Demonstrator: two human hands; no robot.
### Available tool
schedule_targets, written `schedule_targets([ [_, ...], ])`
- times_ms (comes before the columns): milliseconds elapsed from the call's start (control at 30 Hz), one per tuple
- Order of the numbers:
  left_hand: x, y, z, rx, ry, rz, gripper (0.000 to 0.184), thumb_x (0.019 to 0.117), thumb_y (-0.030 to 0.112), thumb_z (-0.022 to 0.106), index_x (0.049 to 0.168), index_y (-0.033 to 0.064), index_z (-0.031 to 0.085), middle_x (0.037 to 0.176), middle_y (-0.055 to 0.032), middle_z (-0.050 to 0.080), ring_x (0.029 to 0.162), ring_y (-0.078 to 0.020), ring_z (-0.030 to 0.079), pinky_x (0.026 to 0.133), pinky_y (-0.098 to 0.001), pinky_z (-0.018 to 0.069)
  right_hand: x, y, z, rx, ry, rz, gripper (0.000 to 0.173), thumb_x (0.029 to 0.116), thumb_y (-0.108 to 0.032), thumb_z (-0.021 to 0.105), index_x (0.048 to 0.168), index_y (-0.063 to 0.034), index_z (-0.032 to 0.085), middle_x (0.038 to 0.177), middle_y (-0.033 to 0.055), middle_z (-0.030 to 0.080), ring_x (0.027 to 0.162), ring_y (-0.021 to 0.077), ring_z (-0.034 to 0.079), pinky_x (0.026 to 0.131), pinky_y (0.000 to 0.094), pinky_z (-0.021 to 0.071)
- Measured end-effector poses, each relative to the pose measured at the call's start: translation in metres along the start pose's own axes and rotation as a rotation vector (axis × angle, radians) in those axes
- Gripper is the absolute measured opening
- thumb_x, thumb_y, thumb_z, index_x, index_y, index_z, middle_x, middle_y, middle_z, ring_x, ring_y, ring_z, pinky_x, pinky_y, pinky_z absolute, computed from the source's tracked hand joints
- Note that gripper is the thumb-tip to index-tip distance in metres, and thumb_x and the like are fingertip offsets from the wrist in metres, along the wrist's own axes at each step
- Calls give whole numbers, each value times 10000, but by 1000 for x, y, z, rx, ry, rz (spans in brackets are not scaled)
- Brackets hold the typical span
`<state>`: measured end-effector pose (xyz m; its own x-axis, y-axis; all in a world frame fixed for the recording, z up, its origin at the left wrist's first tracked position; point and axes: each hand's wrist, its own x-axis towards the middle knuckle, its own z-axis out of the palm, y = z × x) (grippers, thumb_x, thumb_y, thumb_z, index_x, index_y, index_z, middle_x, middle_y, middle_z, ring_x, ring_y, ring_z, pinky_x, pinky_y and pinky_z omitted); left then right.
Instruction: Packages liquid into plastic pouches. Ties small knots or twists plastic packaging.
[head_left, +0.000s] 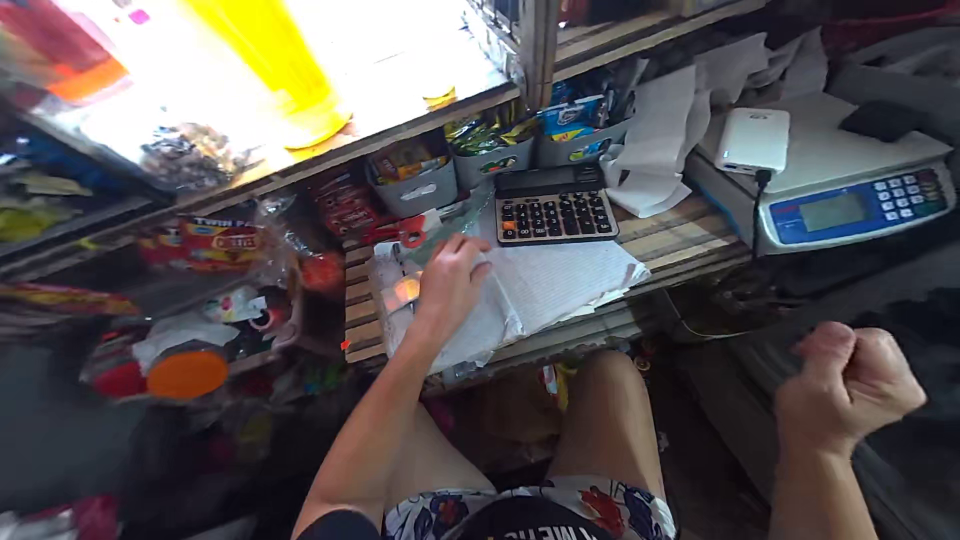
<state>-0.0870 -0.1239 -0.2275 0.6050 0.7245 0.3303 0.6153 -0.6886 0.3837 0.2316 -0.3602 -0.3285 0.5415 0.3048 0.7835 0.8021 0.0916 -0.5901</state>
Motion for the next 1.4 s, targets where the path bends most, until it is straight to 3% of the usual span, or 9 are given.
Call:
schedule_targets([
  [67,19,-10,-8,59,-52,-106,230,969,112,687,1180,28,722,1195,-209,672,1164,-412,619,964,-576,518,-4,-18,-12,63,-86,-86,354,1075,-181,501,823,58,570,749,98,557,742,74,570,718,207,485],
  [300,58,-36,-6,137,-122,-245,351,965,167,704,1282,23,663,1299,-268,606,1245,-473,555,997,-637,469,-37,-60,-26,244,-202,-36,157,1039,-291,582,1120,-163,625,1029,-119,634,957,-39,613,854,175,529],
  [400,44,-28,-30,138,-102,-321,276,953,161,710,1198,34,704,1246,-237,651,1213,-453,588,986,-652,470,-48,-70,-35,222,-204,-20,167,1031,-287,604,1149,-170,616,1061,-122,630,1006,-36,612,898,178,524],
  [600,-14,-41,-53,199,-372,-320,256,910,149,767,1154,77,737,1107,-179,722,1088,-404,666,946,-651,495,-62,-69,-54,305,-234,112,168,1038,-181,567,1202,-202,594,1076,-165,640,958,-31,634,855,177,545],
  [733,-31,-40,-33,370,-250,-179,236,1004,54,593,1199,90,721,1034,-209,729,977,-436,700,824,-624,536,-59,-78,-47,357,-250,131,185,1025,-178,582,1208,-208,587,1092,-173,642,959,-25,640,853,177,550],
  [933,-42,-50,-18,374,-132,36,230,979,0,607,1150,70,743,1052,-185,721,991,-391,702,798,-551,566,-58,-99,-25,413,-308,112,195,1011,-262,629,1206,-265,610,1098,-195,643,968,-32,641,856,172,555],
  [1133,-45,-56,-2,411,64,237,204,932,-61,621,1066,30,744,910,-198,714,854,-382,721,726,-502,581,-62,-111,-12,447,-365,97,199,1003,-290,640,1195,-244,619,1086,-167,650,961,-19,643,854,177,556],
  [1267,-34,-50,-19,25,58,-25,199,907,5,701,1100,24,748,950,-159,751,889,-338,732,823,-555,572,-57,-120,-4,514,-422,100,192,1004,-298,643,1191,-257,632,1067,-164,654,943,-18,643,836,173,556],
  [1400,-14,-49,-47,-283,157,-181,176,866,91,805,1028,39,762,930,-82,763,840,-186,732,829,-415,597,-48,-138,16,628,-576,109,174,1015,-329,633,1162,-238,655,1041,-136,670,928,4,657,827,193,573],
])
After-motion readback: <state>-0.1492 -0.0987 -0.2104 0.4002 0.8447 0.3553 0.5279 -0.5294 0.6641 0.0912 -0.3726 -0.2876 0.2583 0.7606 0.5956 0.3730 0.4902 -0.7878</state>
